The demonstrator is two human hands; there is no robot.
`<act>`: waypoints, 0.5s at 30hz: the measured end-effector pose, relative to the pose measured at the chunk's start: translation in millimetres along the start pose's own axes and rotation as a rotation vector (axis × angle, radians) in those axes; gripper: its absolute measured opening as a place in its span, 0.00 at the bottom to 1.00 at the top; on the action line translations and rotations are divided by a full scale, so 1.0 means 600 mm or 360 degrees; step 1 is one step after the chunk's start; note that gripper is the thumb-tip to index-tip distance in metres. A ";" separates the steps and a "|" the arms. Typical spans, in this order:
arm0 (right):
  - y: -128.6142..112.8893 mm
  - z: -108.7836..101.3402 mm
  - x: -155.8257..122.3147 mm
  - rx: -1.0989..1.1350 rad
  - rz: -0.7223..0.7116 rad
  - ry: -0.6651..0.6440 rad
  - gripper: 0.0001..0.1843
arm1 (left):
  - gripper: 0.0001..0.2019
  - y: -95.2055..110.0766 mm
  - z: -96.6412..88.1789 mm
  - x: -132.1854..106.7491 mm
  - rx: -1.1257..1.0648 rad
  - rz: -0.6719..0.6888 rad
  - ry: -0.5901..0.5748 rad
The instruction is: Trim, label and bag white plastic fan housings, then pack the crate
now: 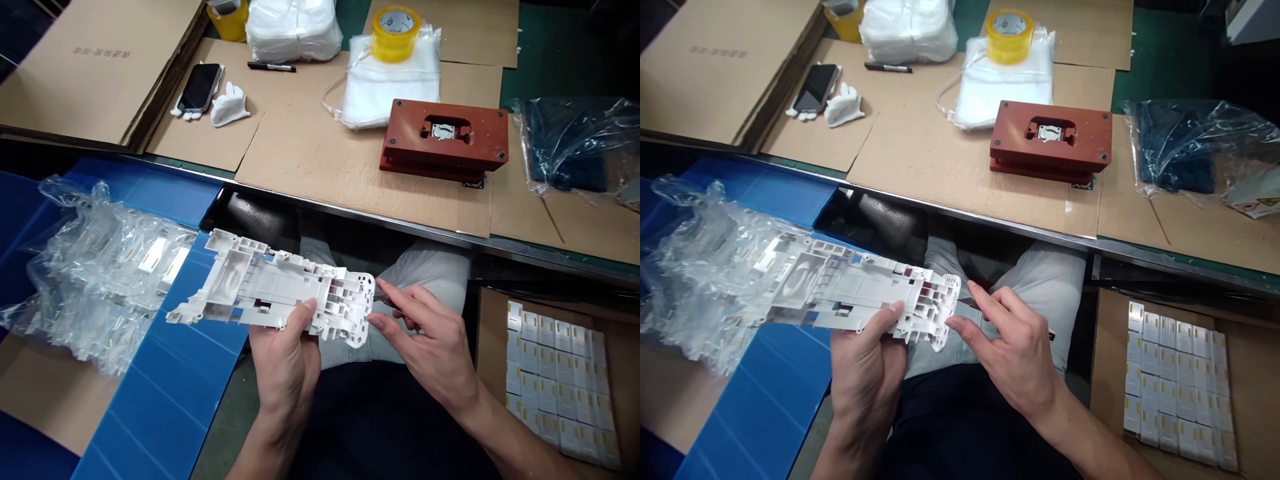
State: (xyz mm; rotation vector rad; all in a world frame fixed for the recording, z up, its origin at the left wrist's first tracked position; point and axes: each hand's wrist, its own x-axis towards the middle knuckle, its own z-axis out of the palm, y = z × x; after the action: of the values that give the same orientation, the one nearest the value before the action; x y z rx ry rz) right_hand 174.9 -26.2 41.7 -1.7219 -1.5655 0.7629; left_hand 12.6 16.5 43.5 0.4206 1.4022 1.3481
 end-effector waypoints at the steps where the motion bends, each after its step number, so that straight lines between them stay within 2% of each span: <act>1: 0.000 0.001 -0.001 0.0000 -0.0001 -0.0004 0.25 | 0.35 0.000 0.000 -0.001 -0.0004 0.0002 0.0005; 9: -0.001 0.003 -0.001 -0.0029 -0.0090 0.0026 0.20 | 0.34 -0.003 0.003 -0.002 -0.0015 0.0007 0.0008; 15: 0.002 0.001 -0.004 -0.0091 -0.0152 -0.0070 0.34 | 0.31 -0.003 0.003 0.000 -0.0001 0.0045 0.0004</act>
State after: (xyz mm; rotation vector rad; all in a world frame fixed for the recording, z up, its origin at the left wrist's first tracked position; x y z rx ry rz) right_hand 175.1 -28.5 40.3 -1.6677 -1.7014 0.7191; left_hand 15.0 16.9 42.7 0.4397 1.4026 1.3722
